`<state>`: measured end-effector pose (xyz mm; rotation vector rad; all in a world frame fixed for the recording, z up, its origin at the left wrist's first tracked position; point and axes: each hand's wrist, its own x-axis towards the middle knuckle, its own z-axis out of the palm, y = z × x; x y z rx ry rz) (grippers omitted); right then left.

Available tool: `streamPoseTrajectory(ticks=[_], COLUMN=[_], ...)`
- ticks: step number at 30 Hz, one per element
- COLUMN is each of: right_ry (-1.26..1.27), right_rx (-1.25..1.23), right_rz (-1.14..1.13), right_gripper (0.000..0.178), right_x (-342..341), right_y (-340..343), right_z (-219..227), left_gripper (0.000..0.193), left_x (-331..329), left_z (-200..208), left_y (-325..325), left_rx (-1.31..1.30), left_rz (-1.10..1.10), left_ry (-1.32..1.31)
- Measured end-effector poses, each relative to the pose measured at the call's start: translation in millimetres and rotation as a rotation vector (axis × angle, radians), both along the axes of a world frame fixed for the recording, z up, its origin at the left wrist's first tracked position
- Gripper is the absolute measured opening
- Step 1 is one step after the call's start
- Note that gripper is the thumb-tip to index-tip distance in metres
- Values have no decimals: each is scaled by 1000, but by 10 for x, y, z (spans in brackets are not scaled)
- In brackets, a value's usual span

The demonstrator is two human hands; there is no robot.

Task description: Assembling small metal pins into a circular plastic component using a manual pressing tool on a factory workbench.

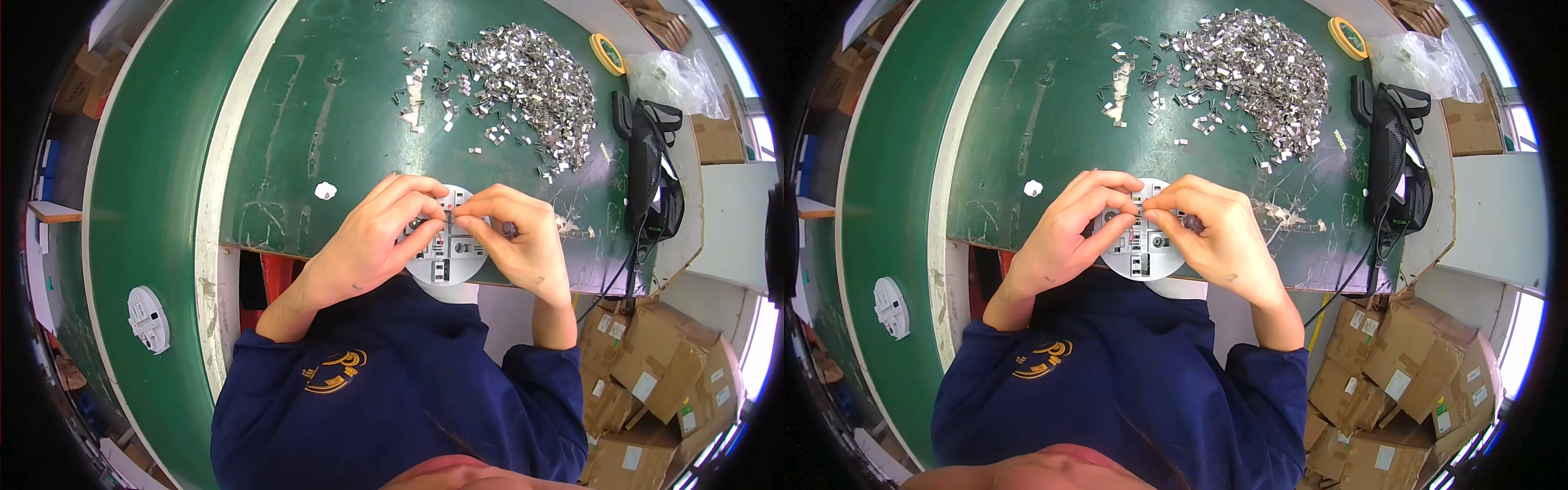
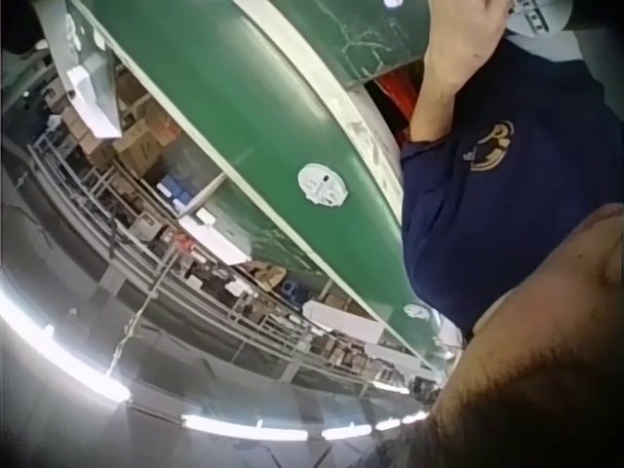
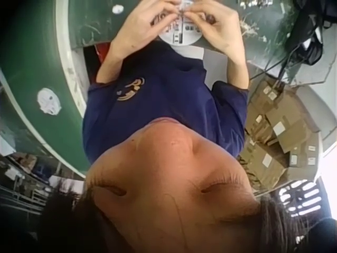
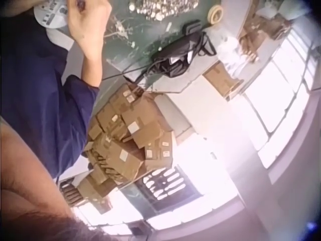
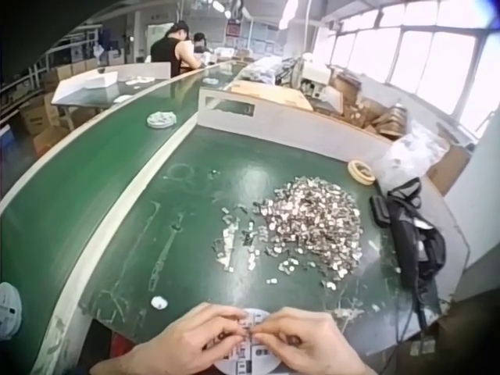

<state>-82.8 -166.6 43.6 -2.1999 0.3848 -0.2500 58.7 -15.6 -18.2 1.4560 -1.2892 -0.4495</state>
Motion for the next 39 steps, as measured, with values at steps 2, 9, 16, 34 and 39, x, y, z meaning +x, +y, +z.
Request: streamPoseTrajectory(ticks=[2,9,16,34,39], right_ry=[-30,-175,-83,-513,-641], right_rx=[-44,-263,-471,582,846], right_rz=[1,48,166,13,28], right_gripper=[9,10,15,44,52], right_x=[-7,-18,-5,164,306], right_y=[15,114,172,17,120], right_z=[-35,-199,-184,21,-40], left_gripper=[11,14,16,101,108], left_x=[6,-11,23,-87,-122], left_z=[-2,4,-29,-28,-53], left_y=[17,72,79,163,122], left_rx=[-2,-17,-31,97,104], left_rz=[10,57,52,-49,-50], left_ry=[-5,-72,-118,-220,-240])
